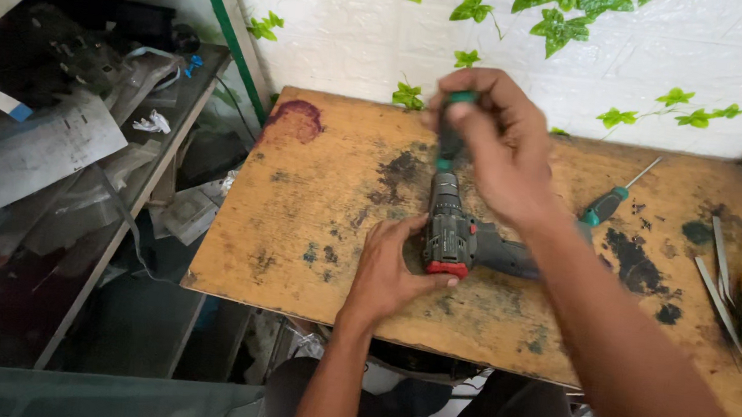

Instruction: The person uses a screwdriver to unscrew and remove the chuck from a cordless drill. They then reattach the chuck and tighten the screws to secure it back onto the drill.

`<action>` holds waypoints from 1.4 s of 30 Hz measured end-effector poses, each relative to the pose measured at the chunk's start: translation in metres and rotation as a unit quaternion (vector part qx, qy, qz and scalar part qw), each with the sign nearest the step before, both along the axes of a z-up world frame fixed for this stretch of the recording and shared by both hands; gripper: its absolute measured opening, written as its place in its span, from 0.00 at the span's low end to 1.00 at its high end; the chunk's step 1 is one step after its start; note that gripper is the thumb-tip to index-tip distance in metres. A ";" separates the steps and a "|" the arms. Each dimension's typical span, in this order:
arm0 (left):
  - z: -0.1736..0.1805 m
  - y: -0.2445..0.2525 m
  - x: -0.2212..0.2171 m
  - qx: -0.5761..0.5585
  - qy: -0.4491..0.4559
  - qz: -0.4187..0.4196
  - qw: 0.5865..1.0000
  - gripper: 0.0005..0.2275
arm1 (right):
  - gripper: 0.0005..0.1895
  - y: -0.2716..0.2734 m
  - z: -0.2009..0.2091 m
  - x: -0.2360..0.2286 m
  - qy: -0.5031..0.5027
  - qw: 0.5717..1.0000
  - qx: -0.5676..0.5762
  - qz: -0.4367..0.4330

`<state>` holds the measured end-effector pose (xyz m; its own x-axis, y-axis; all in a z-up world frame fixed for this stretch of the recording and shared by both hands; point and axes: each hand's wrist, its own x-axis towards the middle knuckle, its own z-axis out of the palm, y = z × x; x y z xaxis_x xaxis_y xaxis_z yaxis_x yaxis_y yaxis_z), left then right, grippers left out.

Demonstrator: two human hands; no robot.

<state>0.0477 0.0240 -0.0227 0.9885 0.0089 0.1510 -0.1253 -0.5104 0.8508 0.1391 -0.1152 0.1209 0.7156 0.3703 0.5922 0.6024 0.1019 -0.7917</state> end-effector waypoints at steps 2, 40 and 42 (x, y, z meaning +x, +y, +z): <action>-0.005 -0.001 0.002 0.011 -0.003 0.005 1.000 0.43 | 0.08 0.019 -0.009 -0.002 0.011 0.997 0.072 -0.004; -0.011 -0.001 0.003 0.011 0.006 0.004 1.000 0.45 | 0.14 0.016 -0.004 0.008 -0.061 0.996 0.062 -0.035; -0.023 0.000 0.008 0.028 -0.070 0.005 0.997 0.43 | 0.11 0.036 -0.005 0.011 -0.020 0.984 0.176 -0.028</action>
<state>0.0555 0.0239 -0.0458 0.9579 0.0063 0.2872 -0.2347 -0.5591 0.7952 0.1497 -0.0793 0.1157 0.7029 0.0983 0.7045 0.6442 0.3321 -0.6890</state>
